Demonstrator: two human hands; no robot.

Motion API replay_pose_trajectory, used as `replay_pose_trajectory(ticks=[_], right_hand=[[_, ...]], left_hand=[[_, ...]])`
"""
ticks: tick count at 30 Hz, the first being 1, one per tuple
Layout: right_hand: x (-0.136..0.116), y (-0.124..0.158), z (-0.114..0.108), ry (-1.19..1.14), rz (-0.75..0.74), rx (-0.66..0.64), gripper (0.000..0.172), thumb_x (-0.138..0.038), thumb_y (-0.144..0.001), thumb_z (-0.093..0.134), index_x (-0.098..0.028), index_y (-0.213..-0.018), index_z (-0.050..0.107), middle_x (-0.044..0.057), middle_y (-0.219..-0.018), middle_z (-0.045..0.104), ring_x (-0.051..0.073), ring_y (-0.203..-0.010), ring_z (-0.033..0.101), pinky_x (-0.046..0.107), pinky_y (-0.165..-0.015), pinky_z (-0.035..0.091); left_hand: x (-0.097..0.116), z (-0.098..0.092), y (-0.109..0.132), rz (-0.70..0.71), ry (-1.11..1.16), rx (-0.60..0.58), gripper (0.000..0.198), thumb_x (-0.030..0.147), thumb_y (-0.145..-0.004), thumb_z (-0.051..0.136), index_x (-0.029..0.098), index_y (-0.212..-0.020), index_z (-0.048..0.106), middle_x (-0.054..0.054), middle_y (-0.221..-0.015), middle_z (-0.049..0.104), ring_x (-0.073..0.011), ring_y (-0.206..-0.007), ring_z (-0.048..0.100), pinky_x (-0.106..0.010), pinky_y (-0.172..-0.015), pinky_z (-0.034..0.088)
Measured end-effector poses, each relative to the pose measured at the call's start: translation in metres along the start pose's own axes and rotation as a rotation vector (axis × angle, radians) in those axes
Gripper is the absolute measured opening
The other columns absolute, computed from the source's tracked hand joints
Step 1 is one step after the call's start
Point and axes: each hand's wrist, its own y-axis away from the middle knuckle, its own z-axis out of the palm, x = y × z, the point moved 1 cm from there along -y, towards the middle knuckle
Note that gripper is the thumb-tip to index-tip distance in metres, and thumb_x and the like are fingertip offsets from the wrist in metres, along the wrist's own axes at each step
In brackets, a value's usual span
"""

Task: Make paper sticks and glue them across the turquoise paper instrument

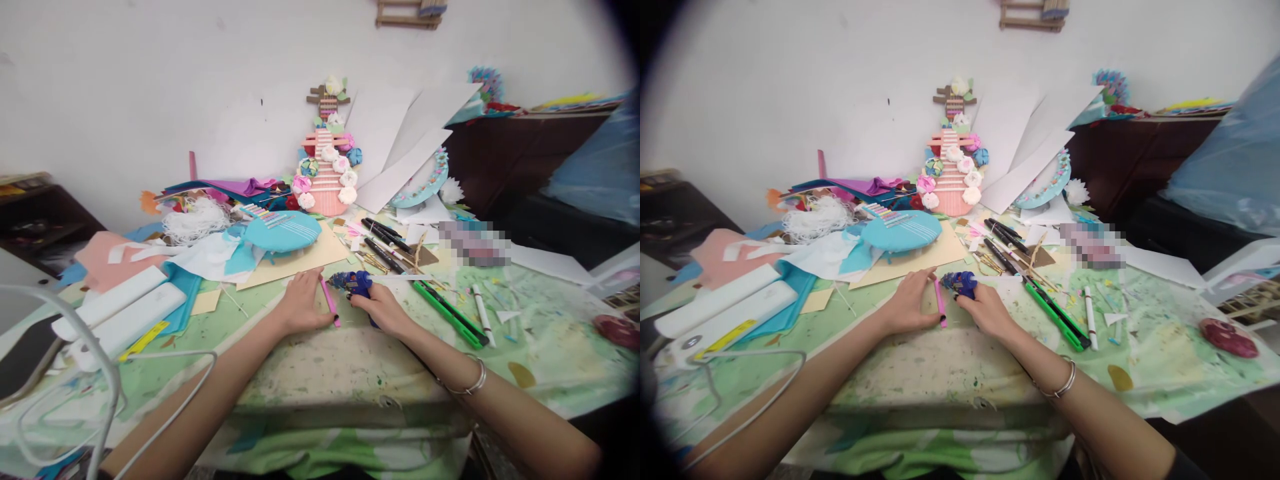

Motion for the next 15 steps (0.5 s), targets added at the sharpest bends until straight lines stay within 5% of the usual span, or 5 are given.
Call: replay_pose_trajectory(ticks=[15], right_hand=[[-0.0014, 0.0023, -0.0006, 0.065, -0.025, -0.02, 0.024, -0.035, -0.074, 0.047, -0.019, -0.057, 0.041, -0.003, -0.054, 0.043, 0.013, -0.055, 0.042, 0.026, -0.052, 0.023]], left_hand=[[0.001, -0.0024, -0.0004, 0.013, -0.008, -0.015, 0.085, 0.051, -0.06, 0.066, 0.011, -0.129, 0.035, -0.017, -0.124, 0.048, -0.0329, -0.113, 0.044, -0.048, -0.096, 0.036]])
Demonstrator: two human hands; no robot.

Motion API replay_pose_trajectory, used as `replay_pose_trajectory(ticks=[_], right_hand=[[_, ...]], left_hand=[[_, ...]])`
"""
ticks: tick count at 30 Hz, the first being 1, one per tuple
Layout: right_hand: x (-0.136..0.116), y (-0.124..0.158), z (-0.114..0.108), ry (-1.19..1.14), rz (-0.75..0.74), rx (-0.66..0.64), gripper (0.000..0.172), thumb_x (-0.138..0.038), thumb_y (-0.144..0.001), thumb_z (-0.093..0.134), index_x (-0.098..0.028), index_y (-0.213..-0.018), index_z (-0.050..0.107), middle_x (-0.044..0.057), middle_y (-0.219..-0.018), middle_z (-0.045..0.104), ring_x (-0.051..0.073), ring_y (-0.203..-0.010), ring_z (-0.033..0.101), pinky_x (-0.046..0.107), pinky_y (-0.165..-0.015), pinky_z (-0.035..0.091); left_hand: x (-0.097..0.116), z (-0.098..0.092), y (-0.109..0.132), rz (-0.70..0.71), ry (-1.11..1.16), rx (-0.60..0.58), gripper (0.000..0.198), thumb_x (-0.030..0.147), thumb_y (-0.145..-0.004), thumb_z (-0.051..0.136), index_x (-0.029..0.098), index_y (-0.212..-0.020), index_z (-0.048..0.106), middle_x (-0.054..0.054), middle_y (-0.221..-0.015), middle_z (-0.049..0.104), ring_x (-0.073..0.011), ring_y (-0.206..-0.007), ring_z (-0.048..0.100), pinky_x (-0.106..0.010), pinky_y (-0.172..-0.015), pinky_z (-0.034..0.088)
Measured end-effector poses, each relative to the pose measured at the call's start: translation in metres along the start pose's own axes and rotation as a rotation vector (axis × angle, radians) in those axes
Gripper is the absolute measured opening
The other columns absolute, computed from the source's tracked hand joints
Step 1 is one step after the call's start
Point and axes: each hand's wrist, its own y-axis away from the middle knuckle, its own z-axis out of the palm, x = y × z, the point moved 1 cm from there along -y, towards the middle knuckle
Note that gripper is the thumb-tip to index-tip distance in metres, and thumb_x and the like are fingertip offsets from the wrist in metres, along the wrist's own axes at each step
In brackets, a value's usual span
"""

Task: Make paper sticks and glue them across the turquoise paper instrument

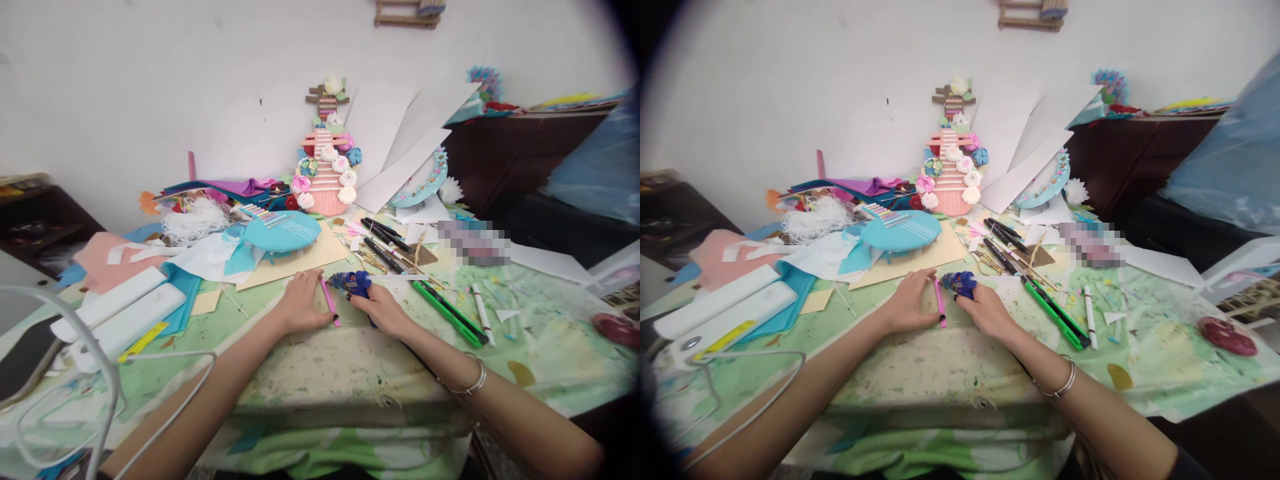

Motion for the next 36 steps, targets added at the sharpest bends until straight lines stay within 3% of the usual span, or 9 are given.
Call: replay_pose_trajectory(ticks=[36], right_hand=[[-0.0013, 0.004, -0.001, 0.046, -0.006, -0.005, 0.02, -0.032, -0.076, 0.048, -0.019, -0.062, 0.043, 0.0, -0.062, 0.051, 0.015, -0.06, 0.046, 0.025, -0.054, 0.026]], left_hand=[[-0.0002, -0.0013, -0.0019, 0.05, 0.039, 0.009, 0.082, 0.049, -0.06, 0.068, 0.016, -0.127, 0.037, -0.014, -0.121, 0.049, -0.0321, -0.112, 0.044, -0.049, -0.098, 0.033]])
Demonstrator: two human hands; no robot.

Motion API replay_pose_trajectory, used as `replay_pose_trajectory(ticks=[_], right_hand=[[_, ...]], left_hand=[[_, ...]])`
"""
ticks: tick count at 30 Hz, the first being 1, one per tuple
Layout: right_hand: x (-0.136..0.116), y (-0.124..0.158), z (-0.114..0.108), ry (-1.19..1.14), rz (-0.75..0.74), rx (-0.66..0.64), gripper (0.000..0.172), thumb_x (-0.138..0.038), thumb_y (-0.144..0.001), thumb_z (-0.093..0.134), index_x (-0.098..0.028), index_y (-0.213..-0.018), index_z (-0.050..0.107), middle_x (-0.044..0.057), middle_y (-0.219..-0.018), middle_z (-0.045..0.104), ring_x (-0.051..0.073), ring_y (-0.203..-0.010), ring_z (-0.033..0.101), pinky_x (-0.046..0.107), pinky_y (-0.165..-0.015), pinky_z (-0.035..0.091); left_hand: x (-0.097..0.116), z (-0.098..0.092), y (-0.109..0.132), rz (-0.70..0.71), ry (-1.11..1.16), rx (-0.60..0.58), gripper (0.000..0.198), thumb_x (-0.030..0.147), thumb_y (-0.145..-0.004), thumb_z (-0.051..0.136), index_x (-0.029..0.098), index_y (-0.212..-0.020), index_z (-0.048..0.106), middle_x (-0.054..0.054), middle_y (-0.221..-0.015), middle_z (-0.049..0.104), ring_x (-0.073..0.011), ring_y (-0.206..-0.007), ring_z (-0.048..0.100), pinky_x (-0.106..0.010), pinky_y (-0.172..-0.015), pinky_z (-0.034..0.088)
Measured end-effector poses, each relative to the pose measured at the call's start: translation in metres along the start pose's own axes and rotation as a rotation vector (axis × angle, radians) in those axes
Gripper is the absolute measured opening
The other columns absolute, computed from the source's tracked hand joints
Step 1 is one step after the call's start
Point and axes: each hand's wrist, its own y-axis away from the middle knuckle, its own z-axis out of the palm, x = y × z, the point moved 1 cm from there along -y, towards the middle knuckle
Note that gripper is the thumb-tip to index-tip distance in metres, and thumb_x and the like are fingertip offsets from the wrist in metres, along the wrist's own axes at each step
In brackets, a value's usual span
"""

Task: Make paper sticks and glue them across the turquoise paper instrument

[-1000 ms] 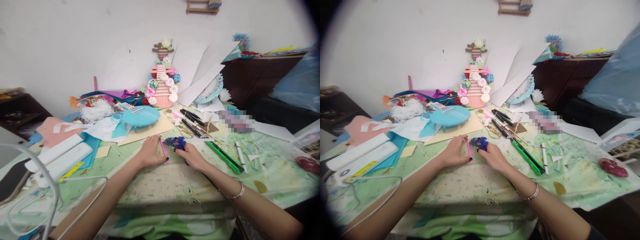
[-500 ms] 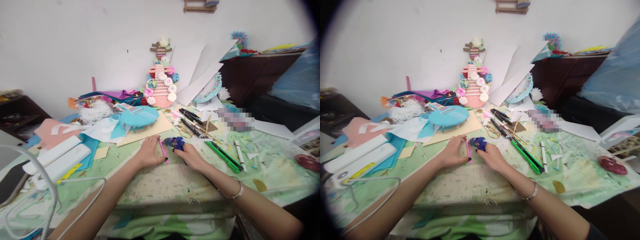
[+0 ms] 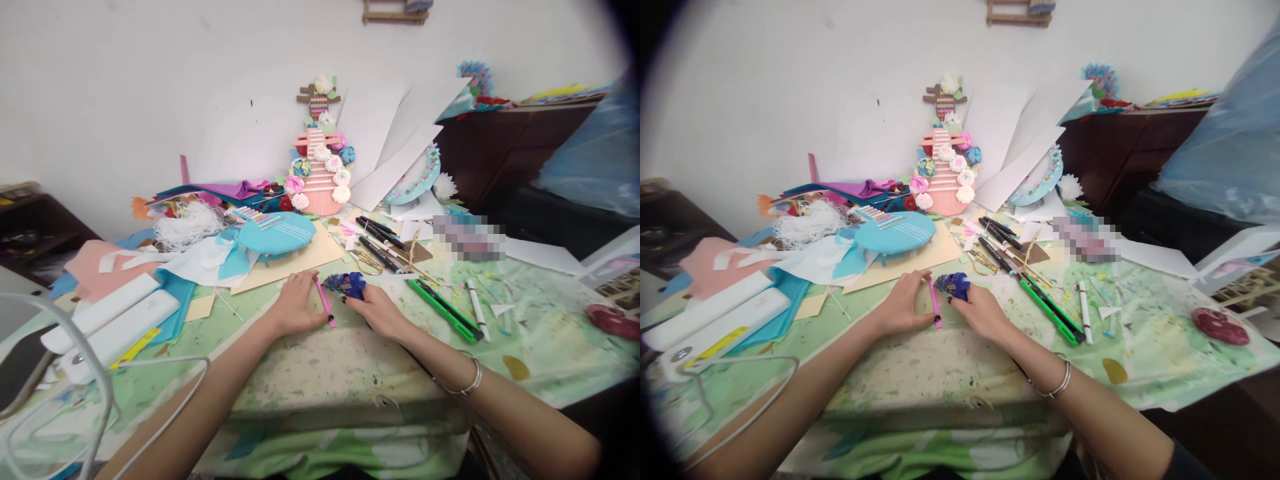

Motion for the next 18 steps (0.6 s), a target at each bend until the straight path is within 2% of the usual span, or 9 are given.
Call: replay_pose_trajectory(ticks=[7, 14, 18], right_hand=[[-0.002, 0.012, -0.004, -0.009, -0.007, -0.029, 0.026, -0.031, -0.076, 0.048, -0.02, -0.056, 0.034, -0.002, -0.054, 0.042, 0.013, -0.054, 0.04, 0.025, -0.052, 0.023], [-0.003, 0.026, -0.008, -0.029, -0.004, -0.071, 0.027, -0.032, -0.076, 0.047, -0.02, -0.055, 0.034, -0.004, -0.052, 0.036, 0.011, -0.052, 0.036, 0.025, -0.051, 0.021], [-0.001, 0.034, -0.011, -0.027, -0.005, -0.078, 0.023, -0.03, -0.075, 0.047, -0.019, -0.057, 0.039, -0.004, -0.053, 0.037, 0.012, -0.053, 0.036, 0.025, -0.052, 0.023]], left_hand=[[-0.002, 0.0, 0.0, 0.019, -0.02, -0.017, 0.081, 0.054, -0.063, 0.065, 0.014, -0.127, 0.036, -0.015, -0.123, 0.048, -0.0323, -0.114, 0.043, -0.048, -0.099, 0.032], [-0.002, -0.001, 0.0, 0.023, -0.05, -0.03, 0.079, 0.057, -0.064, 0.064, 0.014, -0.124, 0.038, -0.015, -0.122, 0.047, -0.0322, -0.113, 0.043, -0.047, -0.098, 0.032], [-0.001, -0.001, -0.001, 0.025, -0.048, -0.017, 0.074, 0.055, -0.064, 0.066, 0.016, -0.121, 0.04, -0.014, -0.119, 0.049, -0.0316, -0.11, 0.044, -0.046, -0.096, 0.033]])
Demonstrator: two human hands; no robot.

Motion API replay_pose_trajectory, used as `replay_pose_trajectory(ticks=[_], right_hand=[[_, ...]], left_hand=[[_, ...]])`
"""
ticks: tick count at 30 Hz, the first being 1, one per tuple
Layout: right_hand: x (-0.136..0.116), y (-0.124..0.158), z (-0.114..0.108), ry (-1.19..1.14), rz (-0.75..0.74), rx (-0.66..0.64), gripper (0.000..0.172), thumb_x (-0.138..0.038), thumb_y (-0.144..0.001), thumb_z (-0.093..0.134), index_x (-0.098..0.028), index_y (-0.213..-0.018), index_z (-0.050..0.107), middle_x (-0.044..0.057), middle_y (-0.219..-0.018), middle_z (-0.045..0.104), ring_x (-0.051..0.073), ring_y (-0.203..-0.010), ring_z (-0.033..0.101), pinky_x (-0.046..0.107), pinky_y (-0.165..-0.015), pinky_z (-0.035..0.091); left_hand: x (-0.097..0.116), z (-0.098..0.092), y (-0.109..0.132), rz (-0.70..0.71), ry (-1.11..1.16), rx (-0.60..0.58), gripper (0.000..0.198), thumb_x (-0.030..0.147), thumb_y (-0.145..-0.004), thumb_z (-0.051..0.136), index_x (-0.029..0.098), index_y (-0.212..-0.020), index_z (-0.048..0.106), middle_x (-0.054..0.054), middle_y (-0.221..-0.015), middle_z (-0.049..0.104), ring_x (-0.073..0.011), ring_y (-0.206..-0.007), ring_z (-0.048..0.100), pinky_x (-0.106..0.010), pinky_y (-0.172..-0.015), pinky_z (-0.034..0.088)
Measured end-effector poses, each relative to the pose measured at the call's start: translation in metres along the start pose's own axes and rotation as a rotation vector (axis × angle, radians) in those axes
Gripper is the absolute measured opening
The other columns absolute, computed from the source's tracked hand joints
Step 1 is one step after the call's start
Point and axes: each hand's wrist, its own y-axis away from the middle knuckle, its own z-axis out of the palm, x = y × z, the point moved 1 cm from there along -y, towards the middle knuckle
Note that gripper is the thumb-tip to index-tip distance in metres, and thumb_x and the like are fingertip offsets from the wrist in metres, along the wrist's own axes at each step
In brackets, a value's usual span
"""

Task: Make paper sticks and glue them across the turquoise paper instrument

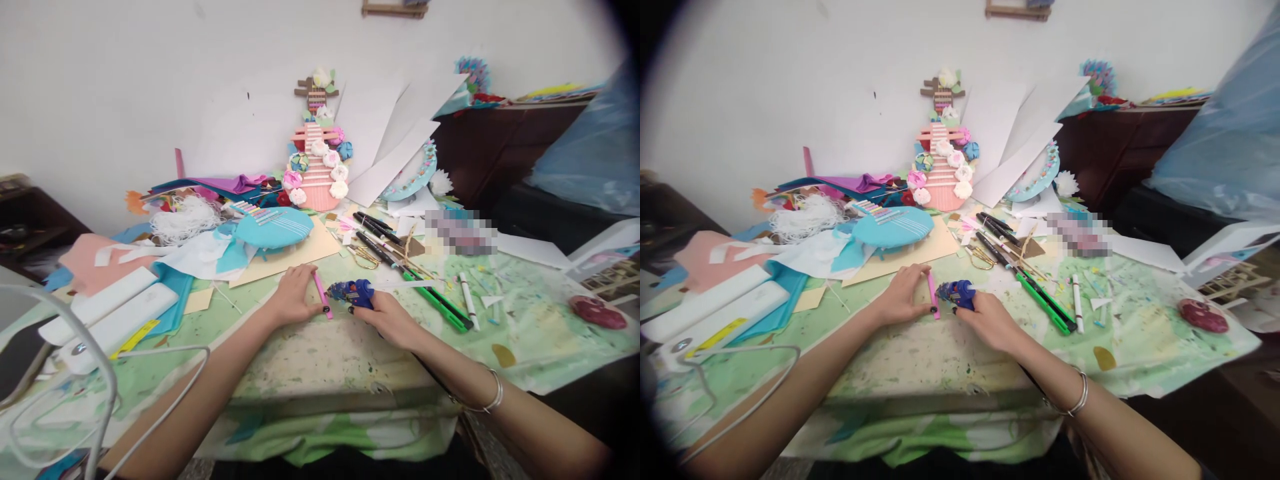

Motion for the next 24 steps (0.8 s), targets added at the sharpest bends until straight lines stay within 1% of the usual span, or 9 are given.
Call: replay_pose_trajectory(ticks=[3, 5, 8, 11, 13, 15, 17, 20, 24], right_hand=[[-0.001, 0.007, -0.002, 0.002, -0.007, 0.002, 0.018, -0.028, -0.075, 0.048, -0.018, -0.06, 0.046, -0.003, -0.055, 0.042, 0.013, -0.056, 0.04, 0.025, -0.053, 0.025], [-0.003, 0.011, -0.004, 0.003, -0.016, -0.013, 0.014, -0.028, -0.076, 0.048, -0.017, -0.067, 0.052, -0.002, -0.058, 0.046, 0.014, -0.058, 0.042, 0.024, -0.054, 0.026], [-0.006, 0.017, -0.007, -0.005, -0.031, -0.04, 0.016, -0.026, -0.077, 0.048, -0.015, -0.077, 0.059, 0.001, -0.066, 0.055, 0.016, -0.064, 0.048, 0.025, -0.058, 0.031], [-0.008, 0.021, -0.009, -0.024, -0.047, -0.049, 0.017, -0.026, -0.077, 0.049, -0.015, -0.082, 0.061, 0.003, -0.078, 0.062, 0.019, -0.072, 0.053, 0.026, -0.063, 0.035], [-0.007, 0.024, -0.009, -0.006, -0.035, -0.05, 0.017, -0.027, -0.078, 0.049, -0.015, -0.078, 0.061, 0.003, -0.074, 0.061, 0.019, -0.071, 0.052, 0.026, -0.062, 0.034], [-0.007, 0.026, -0.01, 0.025, -0.009, -0.052, 0.017, -0.029, -0.077, 0.05, -0.015, -0.072, 0.058, 0.001, -0.065, 0.057, 0.017, -0.065, 0.05, 0.025, -0.058, 0.032], [-0.007, 0.029, -0.01, 0.042, 0.0, -0.056, 0.017, -0.03, -0.077, 0.05, -0.016, -0.068, 0.056, 0.0, -0.06, 0.053, 0.016, -0.062, 0.047, 0.025, -0.056, 0.031], [-0.009, 0.033, -0.011, 0.046, -0.018, -0.065, 0.014, -0.028, -0.077, 0.049, -0.017, -0.068, 0.052, 0.0, -0.062, 0.051, 0.015, -0.062, 0.045, 0.025, -0.057, 0.03], [-0.011, 0.037, -0.013, 0.083, 0.003, -0.098, 0.019, -0.028, -0.078, 0.048, -0.018, -0.063, 0.042, -0.002, -0.06, 0.046, 0.013, -0.059, 0.041, 0.024, -0.054, 0.026]], left_hand=[[-0.001, 0.001, 0.0, 0.01, 0.005, 0.007, 0.071, 0.055, -0.064, 0.066, 0.016, -0.118, 0.042, -0.013, -0.116, 0.05, -0.0305, -0.107, 0.046, -0.045, -0.094, 0.035], [-0.002, 0.001, -0.001, 0.013, 0.007, 0.007, 0.069, 0.057, -0.064, 0.066, 0.016, -0.116, 0.043, -0.013, -0.114, 0.051, -0.03, -0.104, 0.046, -0.044, -0.092, 0.036], [-0.004, 0.002, -0.002, 0.022, -0.002, 0.002, 0.065, 0.059, -0.064, 0.065, 0.017, -0.109, 0.046, -0.013, -0.111, 0.052, -0.0293, -0.101, 0.047, -0.043, -0.09, 0.037], [-0.004, 0.001, -0.002, 0.026, -0.012, 0.001, 0.059, 0.059, -0.063, 0.065, 0.018, -0.102, 0.048, -0.012, -0.108, 0.054, -0.0287, -0.099, 0.048, -0.042, -0.088, 0.038], [-0.004, 0.001, -0.002, 0.033, -0.013, 0.007, 0.057, 0.059, -0.064, 0.065, 0.018, -0.1, 0.049, -0.011, -0.107, 0.054, -0.0283, -0.099, 0.048, -0.042, -0.088, 0.038], [-0.004, 0.001, -0.002, 0.047, -0.015, 0.01, 0.056, 0.058, -0.064, 0.065, 0.018, -0.099, 0.05, -0.012, -0.107, 0.054, -0.028, -0.099, 0.049, -0.041, -0.088, 0.038], [-0.004, 0.001, -0.002, 0.057, -0.018, 0.012, 0.054, 0.057, -0.064, 0.066, 0.017, -0.098, 0.051, -0.012, -0.107, 0.055, -0.0279, -0.1, 0.049, -0.041, -0.089, 0.038], [-0.006, 0.002, -0.001, 0.068, -0.024, 0.016, 0.052, 0.056, -0.065, 0.066, 0.017, -0.097, 0.053, -0.012, -0.109, 0.055, -0.028, -0.102, 0.048, -0.041, -0.091, 0.037], [-0.006, 0.003, -0.001, 0.079, -0.03, 0.014, 0.049, 0.055, -0.066, 0.065, 0.017, -0.096, 0.055, -0.012, -0.111, 0.055, -0.028, -0.104, 0.048, -0.042, -0.092, 0.036]])
